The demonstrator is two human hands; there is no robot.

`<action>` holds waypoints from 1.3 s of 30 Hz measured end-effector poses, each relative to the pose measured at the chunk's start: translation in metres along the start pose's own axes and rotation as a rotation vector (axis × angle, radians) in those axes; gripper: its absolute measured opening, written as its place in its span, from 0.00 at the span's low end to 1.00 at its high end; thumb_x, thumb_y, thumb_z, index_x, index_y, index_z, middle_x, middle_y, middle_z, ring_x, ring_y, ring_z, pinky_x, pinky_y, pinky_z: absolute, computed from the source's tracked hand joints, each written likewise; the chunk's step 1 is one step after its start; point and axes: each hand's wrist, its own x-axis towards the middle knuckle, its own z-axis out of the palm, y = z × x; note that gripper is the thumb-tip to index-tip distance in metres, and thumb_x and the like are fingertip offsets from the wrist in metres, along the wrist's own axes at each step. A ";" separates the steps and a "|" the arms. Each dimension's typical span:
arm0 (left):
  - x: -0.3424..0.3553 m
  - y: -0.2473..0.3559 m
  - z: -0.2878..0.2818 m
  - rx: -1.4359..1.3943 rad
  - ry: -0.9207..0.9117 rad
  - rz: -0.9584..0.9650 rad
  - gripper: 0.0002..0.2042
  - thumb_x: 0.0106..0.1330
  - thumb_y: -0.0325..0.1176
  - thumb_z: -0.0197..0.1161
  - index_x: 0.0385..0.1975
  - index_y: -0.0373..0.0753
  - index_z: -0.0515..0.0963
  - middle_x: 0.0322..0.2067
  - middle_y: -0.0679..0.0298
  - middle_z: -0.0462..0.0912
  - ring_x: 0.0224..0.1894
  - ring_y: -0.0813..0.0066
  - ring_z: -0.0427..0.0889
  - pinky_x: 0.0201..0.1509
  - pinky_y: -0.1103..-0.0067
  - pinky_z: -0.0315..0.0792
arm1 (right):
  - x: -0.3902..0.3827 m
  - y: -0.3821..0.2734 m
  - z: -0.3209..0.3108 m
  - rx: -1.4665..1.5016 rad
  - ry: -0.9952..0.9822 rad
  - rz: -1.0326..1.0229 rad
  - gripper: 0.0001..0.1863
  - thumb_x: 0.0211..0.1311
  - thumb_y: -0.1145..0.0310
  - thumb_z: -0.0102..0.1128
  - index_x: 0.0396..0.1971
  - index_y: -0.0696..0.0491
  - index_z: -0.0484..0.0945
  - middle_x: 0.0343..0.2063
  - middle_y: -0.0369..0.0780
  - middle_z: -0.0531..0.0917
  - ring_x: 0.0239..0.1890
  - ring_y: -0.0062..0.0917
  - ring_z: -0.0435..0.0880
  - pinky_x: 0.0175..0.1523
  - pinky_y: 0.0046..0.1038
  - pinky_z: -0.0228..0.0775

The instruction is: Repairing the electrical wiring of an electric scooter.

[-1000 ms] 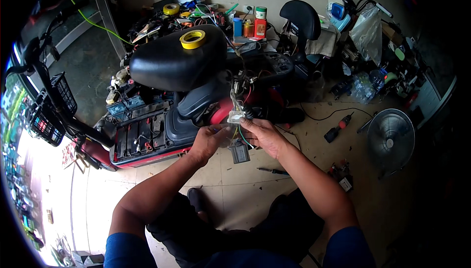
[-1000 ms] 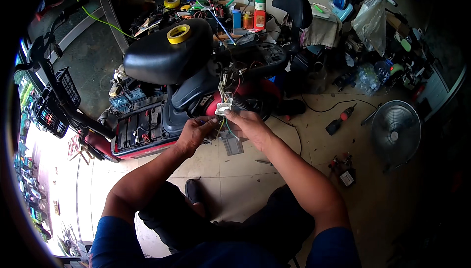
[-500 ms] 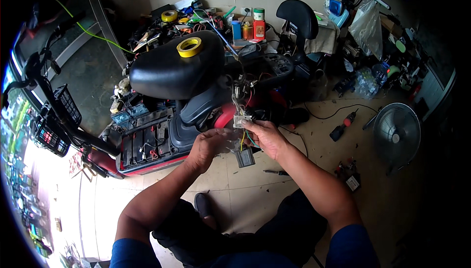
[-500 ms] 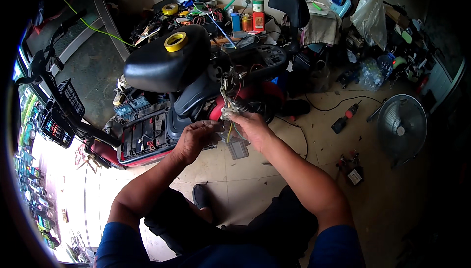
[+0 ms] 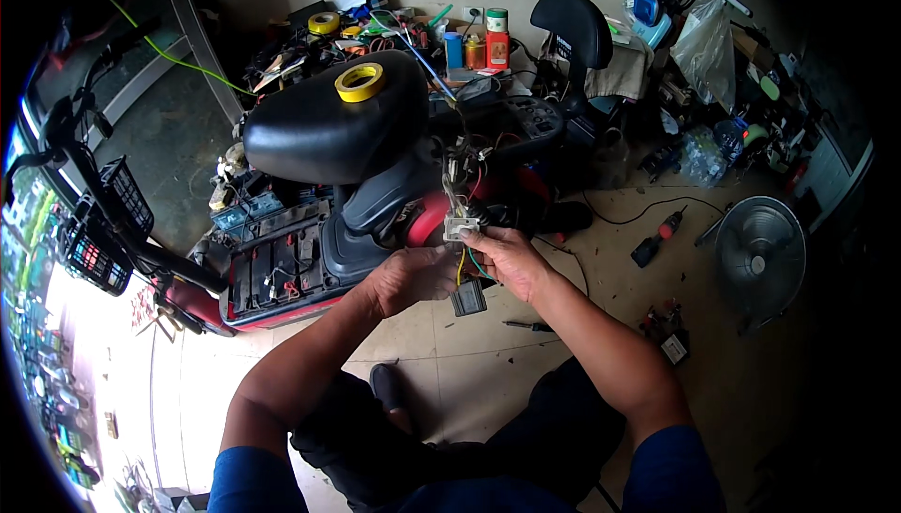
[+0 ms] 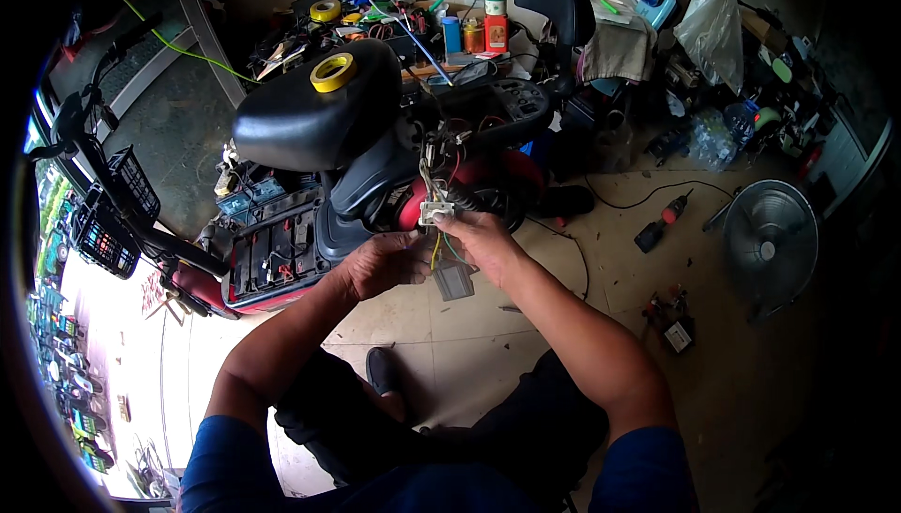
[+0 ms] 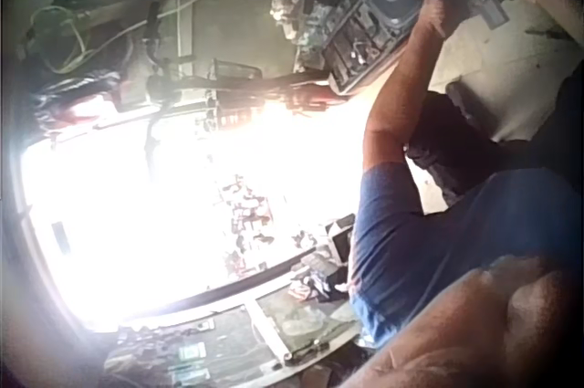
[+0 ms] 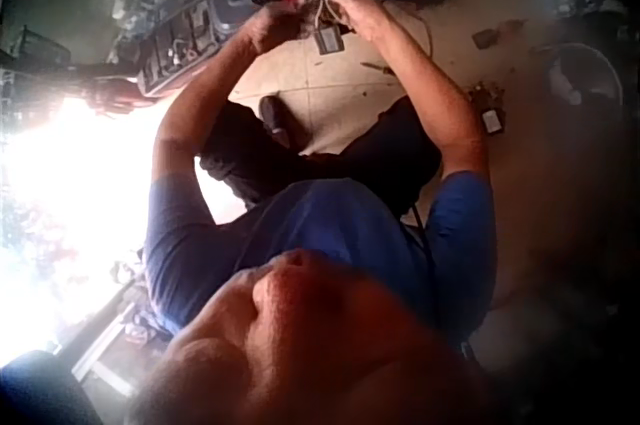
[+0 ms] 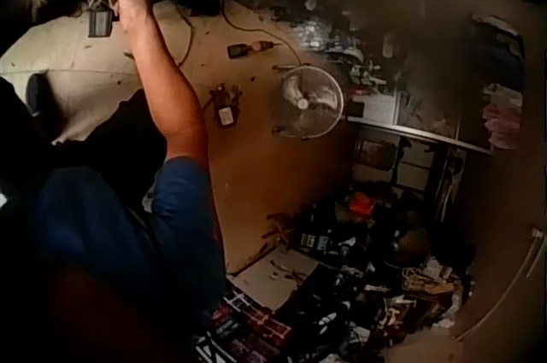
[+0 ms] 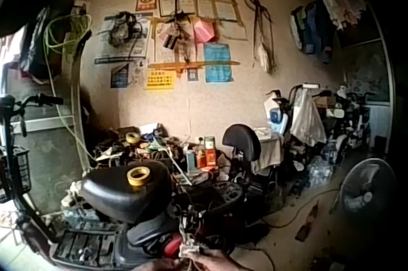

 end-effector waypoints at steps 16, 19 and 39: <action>0.016 0.009 0.000 1.447 0.418 0.488 0.07 0.63 0.29 0.69 0.37 0.35 0.86 0.33 0.58 0.89 0.34 0.70 0.87 0.44 0.76 0.79 | 0.002 -0.002 0.000 0.017 -0.014 0.001 0.14 0.71 0.62 0.64 0.48 0.56 0.83 0.38 0.35 0.86 0.36 0.15 0.83 0.43 0.20 0.78; 0.019 0.001 -0.015 1.583 0.398 0.629 0.09 0.62 0.30 0.69 0.40 0.36 0.86 0.34 0.54 0.88 0.34 0.69 0.87 0.45 0.75 0.79 | -0.003 -0.004 0.003 0.045 -0.033 0.007 0.13 0.72 0.63 0.63 0.47 0.55 0.83 0.37 0.34 0.86 0.39 0.17 0.84 0.46 0.23 0.78; -0.019 0.006 -0.012 1.125 0.110 0.464 0.08 0.68 0.28 0.65 0.41 0.32 0.85 0.32 0.60 0.89 0.35 0.78 0.85 0.44 0.77 0.78 | -0.001 0.000 -0.003 -0.046 -0.235 0.027 0.12 0.75 0.61 0.59 0.51 0.48 0.79 0.40 0.33 0.84 0.41 0.18 0.84 0.43 0.23 0.79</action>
